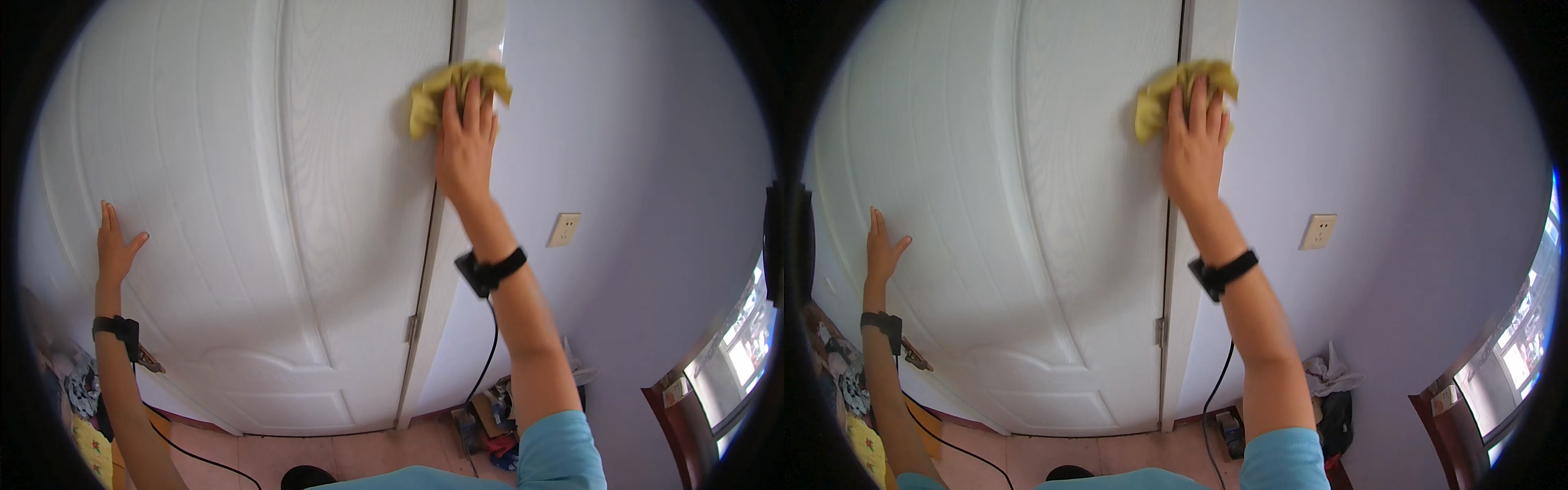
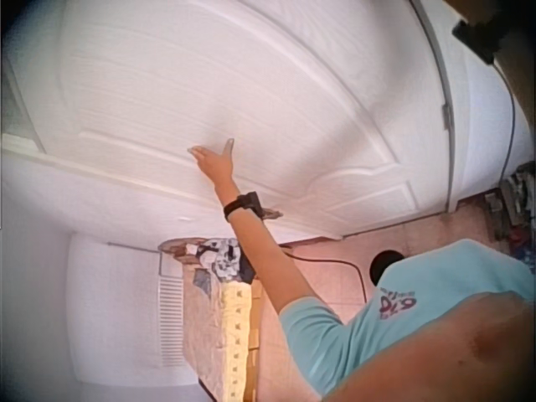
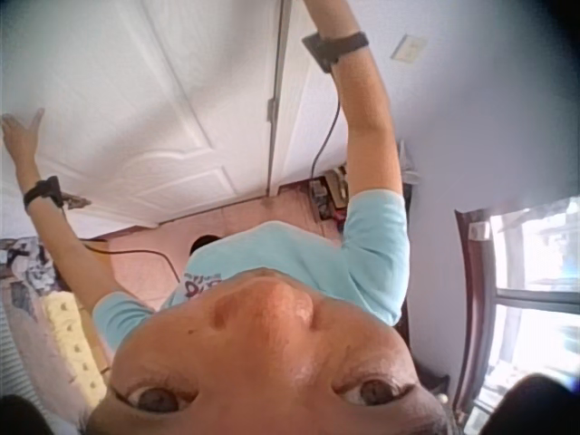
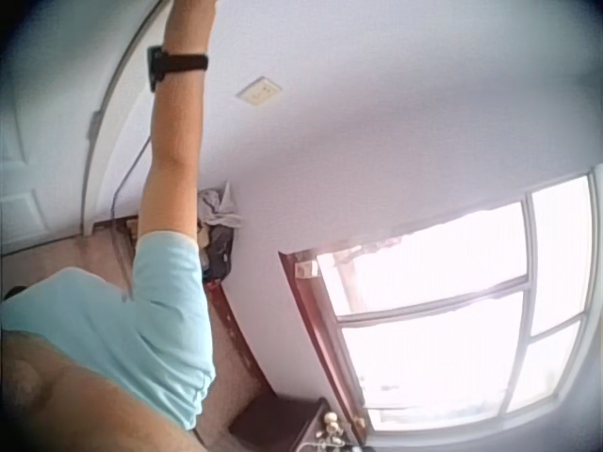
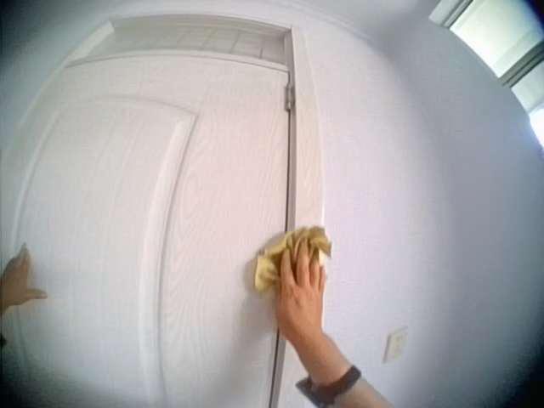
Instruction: The person wipes the surface and edges of a white wooden door and its handle using a yellow cloth, reaching both the upper and lower sections of the door.
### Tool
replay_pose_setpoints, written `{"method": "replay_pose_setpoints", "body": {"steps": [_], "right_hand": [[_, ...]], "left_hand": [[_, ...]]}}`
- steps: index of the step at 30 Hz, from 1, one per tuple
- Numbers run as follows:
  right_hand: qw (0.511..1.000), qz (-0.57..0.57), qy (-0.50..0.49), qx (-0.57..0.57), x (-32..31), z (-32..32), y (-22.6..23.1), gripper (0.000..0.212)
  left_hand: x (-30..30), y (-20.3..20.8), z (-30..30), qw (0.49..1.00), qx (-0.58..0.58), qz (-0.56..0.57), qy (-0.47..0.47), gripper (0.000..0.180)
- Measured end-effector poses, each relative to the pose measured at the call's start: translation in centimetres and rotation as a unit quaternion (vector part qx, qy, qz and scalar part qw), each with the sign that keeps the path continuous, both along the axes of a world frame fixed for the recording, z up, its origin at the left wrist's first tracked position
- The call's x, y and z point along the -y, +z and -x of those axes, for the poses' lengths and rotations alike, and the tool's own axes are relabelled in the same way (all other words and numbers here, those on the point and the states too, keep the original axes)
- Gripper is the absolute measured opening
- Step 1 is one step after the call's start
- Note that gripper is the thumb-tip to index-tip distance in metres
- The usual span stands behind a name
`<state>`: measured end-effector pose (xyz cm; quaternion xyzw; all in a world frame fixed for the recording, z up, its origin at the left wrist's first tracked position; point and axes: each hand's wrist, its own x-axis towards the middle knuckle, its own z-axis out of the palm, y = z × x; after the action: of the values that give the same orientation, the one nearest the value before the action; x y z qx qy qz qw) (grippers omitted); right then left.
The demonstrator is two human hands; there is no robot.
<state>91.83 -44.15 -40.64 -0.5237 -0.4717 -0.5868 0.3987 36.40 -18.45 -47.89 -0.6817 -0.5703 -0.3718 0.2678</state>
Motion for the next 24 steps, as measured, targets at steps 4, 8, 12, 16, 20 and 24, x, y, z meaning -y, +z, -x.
{"method": "replay_pose_setpoints", "body": {"steps": [4,8,12,16,20,24], "right_hand": [[0.999,-0.035,-0.021,0.036,0.0,-0.8,5.8,0.049],[1.000,-0.005,0.010,0.009,0.1,-0.3,2.8,0.050],[0.996,0.065,0.002,-0.062,1.0,1.5,-6.5,0.053],[0.991,0.092,0.017,-0.094,1.9,1.8,-13.9,0.053],[0.989,0.121,-0.028,-0.082,2.0,1.8,-12.0,0.052],[0.998,0.029,-0.047,-0.024,0.2,0.7,-1.1,0.050]], "left_hand": [[-0.3,-0.3,-0.6,1.000,0.016,0.011,-0.019,0.097],[0.1,-0.1,-0.2,0.999,0.024,0.013,-0.030,0.097],[-0.6,-0.7,0.8,0.996,0.031,-0.013,-0.086,0.097],[-0.7,-0.9,0.0,0.997,0.024,-0.012,-0.071,0.095],[-0.4,-0.8,-0.1,0.998,0.025,-0.012,-0.061,0.096],[-0.3,-0.6,0.7,0.997,0.026,-0.014,-0.066,0.096]]}}
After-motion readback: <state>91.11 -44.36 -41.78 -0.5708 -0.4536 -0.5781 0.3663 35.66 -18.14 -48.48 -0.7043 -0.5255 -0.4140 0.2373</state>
